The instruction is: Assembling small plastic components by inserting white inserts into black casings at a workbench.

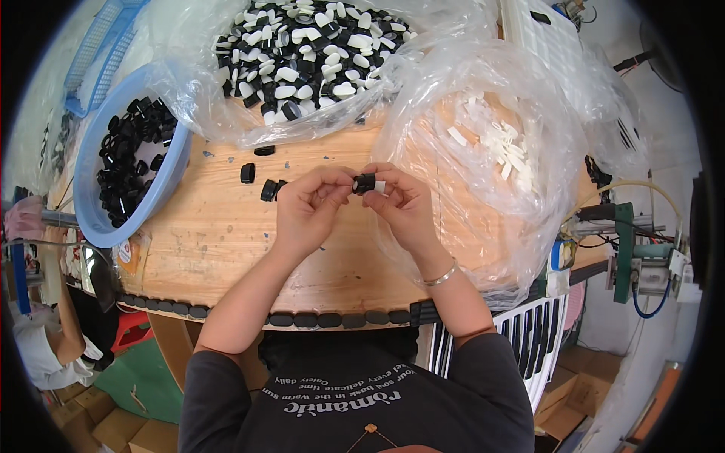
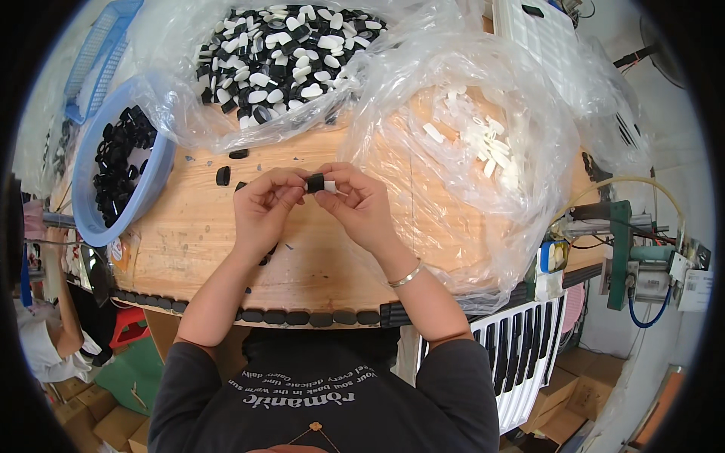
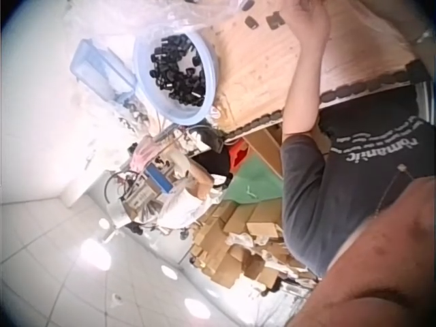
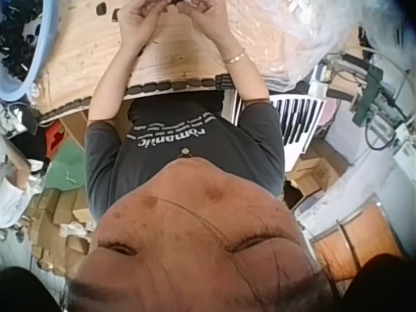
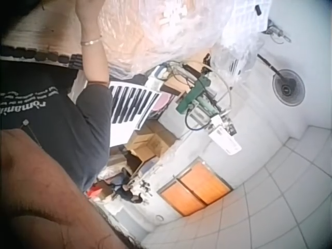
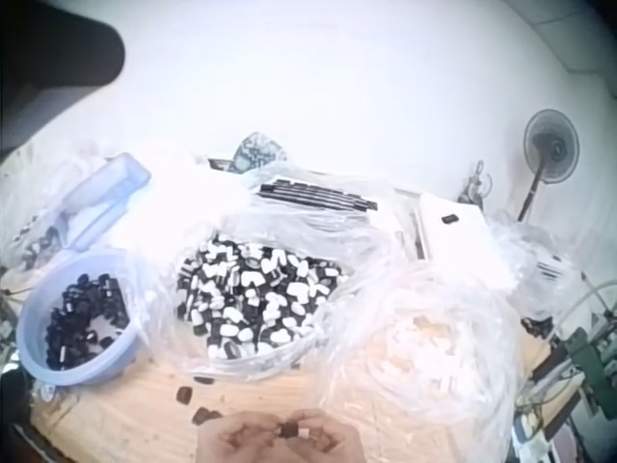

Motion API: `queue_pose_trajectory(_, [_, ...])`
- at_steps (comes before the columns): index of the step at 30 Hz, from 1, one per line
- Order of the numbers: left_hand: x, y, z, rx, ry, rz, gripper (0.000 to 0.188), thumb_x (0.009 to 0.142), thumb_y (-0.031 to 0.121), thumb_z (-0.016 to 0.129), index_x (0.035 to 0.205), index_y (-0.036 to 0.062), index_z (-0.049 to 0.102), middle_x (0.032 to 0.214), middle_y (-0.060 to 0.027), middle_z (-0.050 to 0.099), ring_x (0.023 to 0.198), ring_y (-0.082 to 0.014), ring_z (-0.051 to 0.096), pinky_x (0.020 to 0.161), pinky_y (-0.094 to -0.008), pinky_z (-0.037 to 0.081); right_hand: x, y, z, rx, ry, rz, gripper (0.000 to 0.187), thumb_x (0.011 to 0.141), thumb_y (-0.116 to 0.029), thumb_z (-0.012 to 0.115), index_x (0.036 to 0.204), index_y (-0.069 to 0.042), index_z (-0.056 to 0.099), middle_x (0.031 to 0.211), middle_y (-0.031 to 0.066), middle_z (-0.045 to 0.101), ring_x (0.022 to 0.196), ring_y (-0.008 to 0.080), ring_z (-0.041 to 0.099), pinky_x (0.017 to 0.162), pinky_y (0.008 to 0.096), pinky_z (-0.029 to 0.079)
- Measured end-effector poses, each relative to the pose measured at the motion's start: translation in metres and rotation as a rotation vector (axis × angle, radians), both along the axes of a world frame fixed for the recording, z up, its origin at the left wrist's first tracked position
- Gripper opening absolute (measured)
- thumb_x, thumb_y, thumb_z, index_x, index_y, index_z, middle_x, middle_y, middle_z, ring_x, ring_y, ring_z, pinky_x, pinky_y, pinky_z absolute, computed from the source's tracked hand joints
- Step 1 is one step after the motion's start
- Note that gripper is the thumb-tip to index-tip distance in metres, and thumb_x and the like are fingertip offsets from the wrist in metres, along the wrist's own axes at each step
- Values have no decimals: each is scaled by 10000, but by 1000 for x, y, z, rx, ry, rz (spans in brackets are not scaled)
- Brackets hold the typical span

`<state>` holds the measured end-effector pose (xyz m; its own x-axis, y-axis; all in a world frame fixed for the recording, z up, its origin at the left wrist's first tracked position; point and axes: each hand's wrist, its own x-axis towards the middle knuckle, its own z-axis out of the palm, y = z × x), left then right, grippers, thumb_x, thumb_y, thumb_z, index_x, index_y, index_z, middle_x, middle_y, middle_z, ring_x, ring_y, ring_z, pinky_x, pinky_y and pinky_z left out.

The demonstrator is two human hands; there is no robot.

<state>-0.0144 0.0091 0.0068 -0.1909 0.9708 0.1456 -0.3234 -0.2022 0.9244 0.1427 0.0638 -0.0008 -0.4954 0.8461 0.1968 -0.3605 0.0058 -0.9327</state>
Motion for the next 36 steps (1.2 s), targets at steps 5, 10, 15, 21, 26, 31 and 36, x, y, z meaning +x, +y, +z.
queue_pose_trajectory(5, [-2, 3, -1, 90, 263, -17, 80, 901, -87, 503, 910, -12, 529, 943, -48, 526, 818, -80, 516, 716, -204, 449, -3, -5, -1, 32, -13, -32, 306, 796, 156, 599, 1063, 8, 620, 1156, 110, 578, 993, 144, 589, 798, 253, 524])
queue_pose_trajectory(10, [0, 3, -12, 67, 258, -33, 36, 957, 8, 451, 969, 41, 456, 946, -36, 483, 778, -84, 449, 724, -219, 414, -10, -12, 8, 122, 41, -198, 373, 771, 156, 643, 1061, -18, 486, 1121, 132, 606, 992, 161, 610, 831, 265, 520])
queue_pose_trajectory(15, [3, 4, -10, 68, 179, -39, 99, 983, 70, 443, 1079, 46, 442, 1007, -38, 498, 830, -91, 450, 769, -231, 405, -3, -13, 14, 464, -209, -361, 392, 762, 93, 704, 1050, -34, 468, 1027, 133, 645, 877, 162, 647, 768, 268, 537])
queue_pose_trajectory(21, [-2, 5, -7, 108, 337, -108, 117, 950, 12, 479, 1036, -28, 547, 1037, -66, 565, 917, -106, 545, 806, -215, 432, 1, -11, 23, 812, -438, -469, 320, 721, 5, 775, 960, -24, 564, 911, 104, 682, 760, 180, 665, 674, 260, 536])
queue_pose_trajectory(26, [-1, 3, -6, 68, 232, -104, 83, 906, -25, 516, 973, -28, 565, 977, -72, 582, 856, -113, 553, 753, -224, 440, 3, -9, 26, 804, -424, -467, 269, 711, 6, 773, 906, -33, 593, 909, 97, 682, 746, 189, 662, 659, 264, 529])
queue_pose_trajectory(31, [-19, 12, -1, 208, 706, 7, 66, 856, -30, 565, 920, -21, 574, 882, -92, 599, 749, -160, 563, 691, -240, 449, 7, -7, 29, 731, -437, -375, 232, 711, 19, 755, 878, -40, 604, 903, 109, 668, 745, 213, 655, 658, 285, 523])
queue_pose_trajectory(36, [-7, 12, -1, 268, 621, 17, 59, 842, -31, 578, 899, -20, 589, 877, -101, 625, 719, -191, 577, 676, -250, 456, 5, -10, 31, 726, -419, -367, 213, 714, 24, 746, 873, -39, 619, 906, 110, 665, 757, 222, 654, 672, 292, 524])
